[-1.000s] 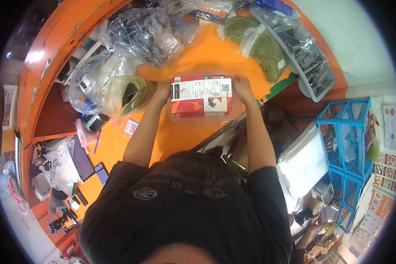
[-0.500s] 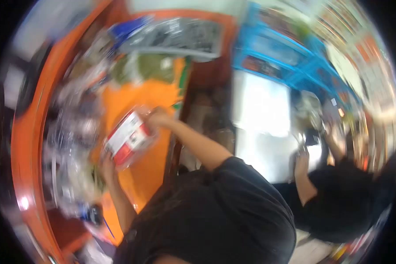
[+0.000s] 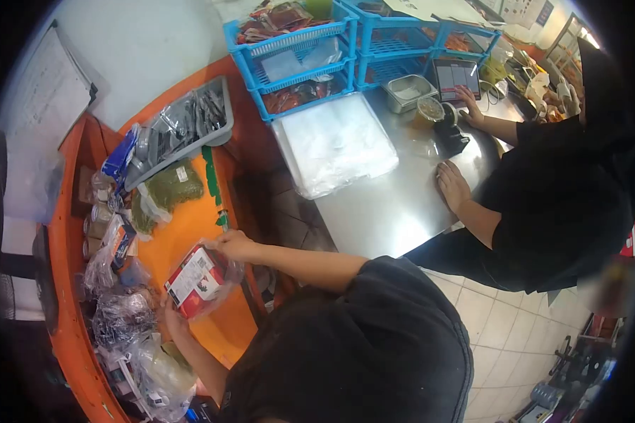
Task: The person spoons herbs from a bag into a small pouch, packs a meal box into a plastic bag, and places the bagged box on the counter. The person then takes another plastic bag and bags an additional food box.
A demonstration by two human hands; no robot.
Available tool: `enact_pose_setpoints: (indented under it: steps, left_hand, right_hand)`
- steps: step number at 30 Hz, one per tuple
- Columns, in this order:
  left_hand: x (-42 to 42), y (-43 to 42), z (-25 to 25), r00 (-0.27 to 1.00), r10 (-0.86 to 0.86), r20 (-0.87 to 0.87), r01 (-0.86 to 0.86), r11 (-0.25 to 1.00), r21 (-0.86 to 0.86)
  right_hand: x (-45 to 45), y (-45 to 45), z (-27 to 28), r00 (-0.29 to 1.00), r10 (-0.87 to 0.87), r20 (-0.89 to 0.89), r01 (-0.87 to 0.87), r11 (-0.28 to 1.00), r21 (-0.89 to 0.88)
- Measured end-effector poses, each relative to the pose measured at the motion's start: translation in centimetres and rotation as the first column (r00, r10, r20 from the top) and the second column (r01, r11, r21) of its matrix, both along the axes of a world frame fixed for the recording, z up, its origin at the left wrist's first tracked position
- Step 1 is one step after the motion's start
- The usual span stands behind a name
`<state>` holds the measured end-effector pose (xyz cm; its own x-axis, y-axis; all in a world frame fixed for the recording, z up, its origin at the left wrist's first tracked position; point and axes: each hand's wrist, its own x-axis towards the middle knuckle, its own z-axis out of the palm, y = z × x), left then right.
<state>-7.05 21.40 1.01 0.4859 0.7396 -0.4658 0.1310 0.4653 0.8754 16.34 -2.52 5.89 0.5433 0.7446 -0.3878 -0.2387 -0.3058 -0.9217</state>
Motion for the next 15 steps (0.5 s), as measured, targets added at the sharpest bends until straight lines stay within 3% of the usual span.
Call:
enact_pose_setpoints:
  steps: [1, 2, 3, 5, 6, 7, 10, 12, 15]
  left_hand:
    - [1.0, -0.5, 0.1, 0.976, -0.124, 0.177, 0.123, 0.992, 0.015]
    - [2.8, -2.0, 1.2, 0.958, -0.168, 0.232, 0.165, 0.986, 0.034]
    - [4.7, -3.9, 2.8, 0.944, -0.185, 0.274, 0.176, 0.983, 0.056]
    - [9.0, -9.6, 7.7, 0.954, -0.119, 0.276, 0.081, 0.986, 0.144]
    - [10.7, -11.5, 8.8, 0.928, -0.037, 0.370, 0.043, 0.999, -0.009]
    - [12.3, -13.1, 9.6, 0.919, -0.093, 0.382, 0.114, 0.993, -0.032]
    - [19.6, -20.6, 14.4, 0.927, -0.094, 0.362, 0.147, 0.982, -0.121]
    - [23.1, -22.1, 11.8, 0.885, -0.183, 0.429, 0.267, 0.953, -0.144]
    - [27.9, -24.0, 9.7, 0.791, -0.348, 0.504, 0.495, 0.848, -0.191]
  right_hand:
    - [0.5, -0.9, -2.5, 0.989, -0.082, -0.126, 0.103, 0.980, 0.169]
    - [0.3, -1.6, -4.7, 0.956, -0.115, -0.270, 0.200, 0.927, 0.316]
    - [0.7, -4.5, -2.9, 0.972, -0.175, -0.159, 0.227, 0.884, 0.410]
    - [1.9, -9.4, -1.1, 0.913, -0.318, -0.256, 0.394, 0.853, 0.343]
    - [2.8, -11.8, -2.2, 0.902, -0.416, -0.112, 0.425, 0.815, 0.394]
    - [3.1, -14.5, 0.3, 0.852, -0.439, -0.284, 0.517, 0.789, 0.331]
    - [4.9, -22.8, 1.0, 0.784, -0.448, -0.430, 0.619, 0.625, 0.476]
    - [5.0, -25.7, 2.2, 0.672, -0.601, -0.431, 0.739, 0.519, 0.429]
    - [4.2, -29.3, 2.2, 0.594, -0.655, -0.467, 0.800, 0.423, 0.425]
